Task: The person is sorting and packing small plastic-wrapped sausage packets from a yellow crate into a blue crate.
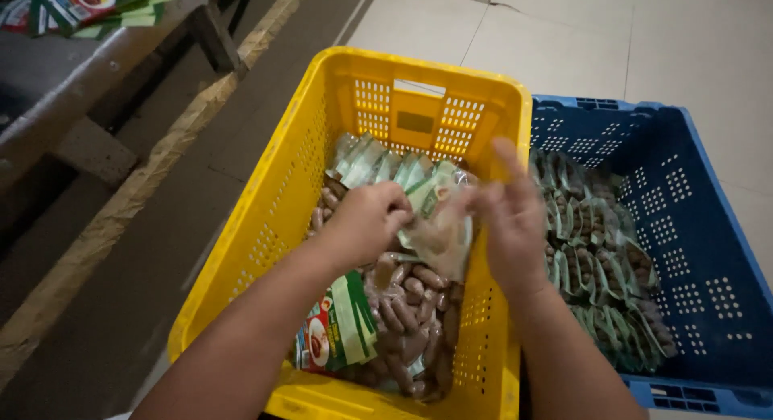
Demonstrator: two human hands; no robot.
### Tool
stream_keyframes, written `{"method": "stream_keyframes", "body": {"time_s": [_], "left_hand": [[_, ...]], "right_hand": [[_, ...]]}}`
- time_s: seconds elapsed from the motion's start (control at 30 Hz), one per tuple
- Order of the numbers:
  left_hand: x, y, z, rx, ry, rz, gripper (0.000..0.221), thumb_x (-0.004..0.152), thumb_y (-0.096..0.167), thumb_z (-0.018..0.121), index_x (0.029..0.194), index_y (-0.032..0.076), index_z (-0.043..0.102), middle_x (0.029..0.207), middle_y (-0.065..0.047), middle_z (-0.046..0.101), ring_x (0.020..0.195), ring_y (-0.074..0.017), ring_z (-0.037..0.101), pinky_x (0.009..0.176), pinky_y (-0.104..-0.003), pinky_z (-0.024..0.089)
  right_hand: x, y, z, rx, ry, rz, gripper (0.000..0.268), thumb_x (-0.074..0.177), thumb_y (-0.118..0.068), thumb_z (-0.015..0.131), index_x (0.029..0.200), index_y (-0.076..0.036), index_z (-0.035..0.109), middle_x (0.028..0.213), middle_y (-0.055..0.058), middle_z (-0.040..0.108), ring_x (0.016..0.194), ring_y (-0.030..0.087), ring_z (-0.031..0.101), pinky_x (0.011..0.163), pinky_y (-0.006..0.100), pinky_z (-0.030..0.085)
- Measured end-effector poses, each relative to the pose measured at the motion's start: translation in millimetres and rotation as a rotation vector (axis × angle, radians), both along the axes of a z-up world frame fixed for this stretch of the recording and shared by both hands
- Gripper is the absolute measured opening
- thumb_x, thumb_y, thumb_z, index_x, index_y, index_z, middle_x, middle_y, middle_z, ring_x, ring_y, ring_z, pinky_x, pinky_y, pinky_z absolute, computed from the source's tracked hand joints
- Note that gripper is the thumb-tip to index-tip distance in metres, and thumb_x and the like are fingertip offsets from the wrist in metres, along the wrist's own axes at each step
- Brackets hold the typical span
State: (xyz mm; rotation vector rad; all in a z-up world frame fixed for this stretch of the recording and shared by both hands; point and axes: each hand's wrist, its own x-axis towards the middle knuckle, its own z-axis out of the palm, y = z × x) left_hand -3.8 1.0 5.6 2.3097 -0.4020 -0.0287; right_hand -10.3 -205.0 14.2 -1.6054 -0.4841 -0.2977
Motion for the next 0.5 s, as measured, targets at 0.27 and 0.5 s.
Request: {"method": "stream_keyframes", "body": {"time_s": [0.27,0.5], "left_hand": [[2,2,18,-0.417,-0.156,0.245,0.005,0.089,0.017,0.076,0.09,0.012,0.075,0.077,-0.012,0.076,0.081,-0.029,0.077,0.072,-0.036,0.059],[2,8,18,-0.161,-0.113,0.102,0.036,0.088,0.041,0.076,0.111,0.012,0.075,0.103,-0.017,0.075,0.105,-0.04,0.07,0.093,-0.044,0.056]], "right_hand": [[21,9,3,0.659,0.862,0.342,0.075,0.088,-0.074,0.045,0.138,-0.021,0.062,0.127,0.011,0.072,0.114,0.029,0.07,0.099,0.06,0.053],[40,-10,-69,0.585,0.877,0.153,0.035,0.088,-0.012,0.077,0.122,-0.007,0.069,0.113,0.017,0.076,0.1,0.035,0.075,0.085,0.056,0.061]]}}
